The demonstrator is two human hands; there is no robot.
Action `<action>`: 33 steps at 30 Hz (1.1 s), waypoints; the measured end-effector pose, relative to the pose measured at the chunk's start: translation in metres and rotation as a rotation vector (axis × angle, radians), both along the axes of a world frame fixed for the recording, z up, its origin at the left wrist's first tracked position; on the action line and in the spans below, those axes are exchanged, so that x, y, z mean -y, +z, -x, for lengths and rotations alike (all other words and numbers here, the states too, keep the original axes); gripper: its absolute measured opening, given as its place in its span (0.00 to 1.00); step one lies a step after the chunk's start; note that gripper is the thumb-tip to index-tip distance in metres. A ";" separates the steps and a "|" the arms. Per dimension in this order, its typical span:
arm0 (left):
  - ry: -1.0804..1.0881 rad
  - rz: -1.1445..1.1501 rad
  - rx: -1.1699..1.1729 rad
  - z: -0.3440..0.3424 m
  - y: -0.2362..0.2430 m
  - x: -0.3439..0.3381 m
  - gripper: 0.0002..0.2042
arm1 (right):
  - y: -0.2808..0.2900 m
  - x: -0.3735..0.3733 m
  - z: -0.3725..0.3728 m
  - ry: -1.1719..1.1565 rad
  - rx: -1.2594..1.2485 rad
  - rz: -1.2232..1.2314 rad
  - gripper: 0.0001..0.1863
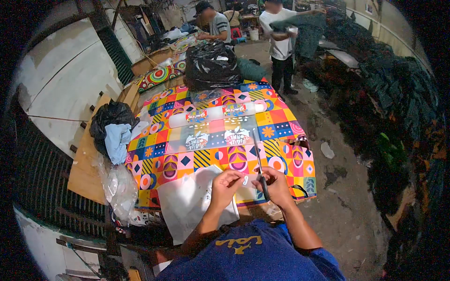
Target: The person uses scissors to cut a piece of white material on a colorful patterned table. The person holds the material with one hand and cuts it with the other, occasionally adjusting the position of the material.
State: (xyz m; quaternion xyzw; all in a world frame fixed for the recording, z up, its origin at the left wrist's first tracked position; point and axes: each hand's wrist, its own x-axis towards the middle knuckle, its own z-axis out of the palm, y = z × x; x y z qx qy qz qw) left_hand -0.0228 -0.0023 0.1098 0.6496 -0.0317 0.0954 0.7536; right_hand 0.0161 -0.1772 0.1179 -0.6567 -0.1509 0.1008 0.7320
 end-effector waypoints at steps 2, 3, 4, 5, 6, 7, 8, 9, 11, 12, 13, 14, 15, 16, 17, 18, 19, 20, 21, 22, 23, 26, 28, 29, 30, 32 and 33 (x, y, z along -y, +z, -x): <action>0.019 0.061 0.011 0.000 0.009 0.001 0.09 | 0.009 -0.003 0.000 -0.061 0.039 0.044 0.19; 0.031 0.075 -0.003 0.001 0.013 0.002 0.09 | 0.012 -0.003 0.000 -0.080 0.066 0.059 0.20; 0.042 0.087 -0.017 0.002 0.016 0.003 0.09 | 0.014 -0.004 -0.001 -0.100 0.092 0.073 0.20; 0.052 0.100 -0.031 0.003 0.017 0.003 0.09 | 0.015 -0.005 -0.002 -0.120 0.119 0.087 0.20; 0.043 0.119 -0.060 0.002 0.016 0.002 0.08 | 0.016 -0.006 -0.002 -0.127 0.131 0.075 0.21; 0.034 0.138 -0.091 0.002 0.016 0.002 0.08 | 0.016 -0.007 -0.003 -0.130 0.145 0.071 0.21; 0.024 0.157 -0.122 0.002 0.015 0.002 0.07 | 0.016 -0.008 -0.003 -0.133 0.160 0.066 0.21; 0.016 0.163 -0.132 0.002 0.014 0.002 0.07 | 0.016 -0.010 -0.003 -0.136 0.174 0.062 0.21; 0.001 0.169 -0.149 0.001 0.010 0.000 0.06 | 0.016 -0.013 -0.003 -0.145 0.163 0.040 0.21; 0.001 0.172 -0.148 0.001 0.009 0.000 0.05 | 0.016 -0.014 -0.003 -0.149 0.157 0.029 0.21; 0.000 0.175 -0.147 0.001 0.008 0.000 0.05 | 0.016 -0.015 -0.004 -0.152 0.151 0.022 0.21; -0.001 0.178 -0.145 0.001 0.007 0.000 0.05 | 0.017 -0.016 -0.004 -0.154 0.144 0.014 0.21; 0.004 0.202 -0.142 0.001 0.007 0.000 0.04 | 0.017 -0.016 -0.004 -0.156 0.138 0.007 0.21; 0.008 0.227 -0.140 0.001 0.007 0.000 0.04 | 0.016 -0.016 -0.005 -0.160 0.128 0.002 0.20; 0.013 0.252 -0.138 0.001 0.007 0.000 0.04 | 0.015 -0.016 -0.005 -0.164 0.117 -0.002 0.20; 0.021 0.306 -0.135 0.002 0.009 -0.001 0.04 | 0.015 -0.016 -0.005 -0.168 0.107 -0.007 0.19; 0.028 0.359 -0.130 0.003 0.013 -0.001 0.04 | 0.014 -0.016 -0.005 -0.134 0.074 -0.038 0.18; 0.035 0.412 -0.125 0.003 0.017 -0.002 0.05 | 0.013 -0.014 -0.002 -0.101 0.040 -0.069 0.18; 0.053 0.427 -0.133 0.003 0.018 -0.003 0.05 | 0.011 -0.013 0.001 -0.067 0.006 -0.099 0.17; 0.072 0.442 -0.140 0.003 0.020 -0.005 0.05 | 0.004 -0.012 0.004 0.040 0.050 -0.185 0.16; 0.091 0.457 -0.147 0.003 0.022 -0.006 0.05 | 0.005 -0.010 0.007 0.116 0.029 -0.156 0.16; 0.128 0.431 -0.118 0.004 0.029 -0.008 0.05 | -0.012 -0.010 0.020 0.299 0.012 -0.173 0.17; 0.163 0.382 -0.089 0.004 0.032 -0.008 0.05 | -0.016 -0.008 0.028 0.349 0.043 -0.082 0.21; 0.181 0.357 -0.076 0.004 0.033 -0.007 0.05 | -0.015 -0.009 0.030 0.393 0.082 -0.052 0.23; 0.189 0.334 -0.067 0.004 0.033 -0.007 0.04 | -0.013 -0.009 0.032 0.400 0.094 -0.009 0.23; 0.203 0.289 -0.048 0.006 0.034 -0.006 0.04 | -0.007 -0.010 0.034 0.414 0.120 0.078 0.24; 0.207 0.268 -0.040 0.007 0.032 -0.005 0.04 | -0.009 -0.010 0.033 0.409 0.111 0.063 0.24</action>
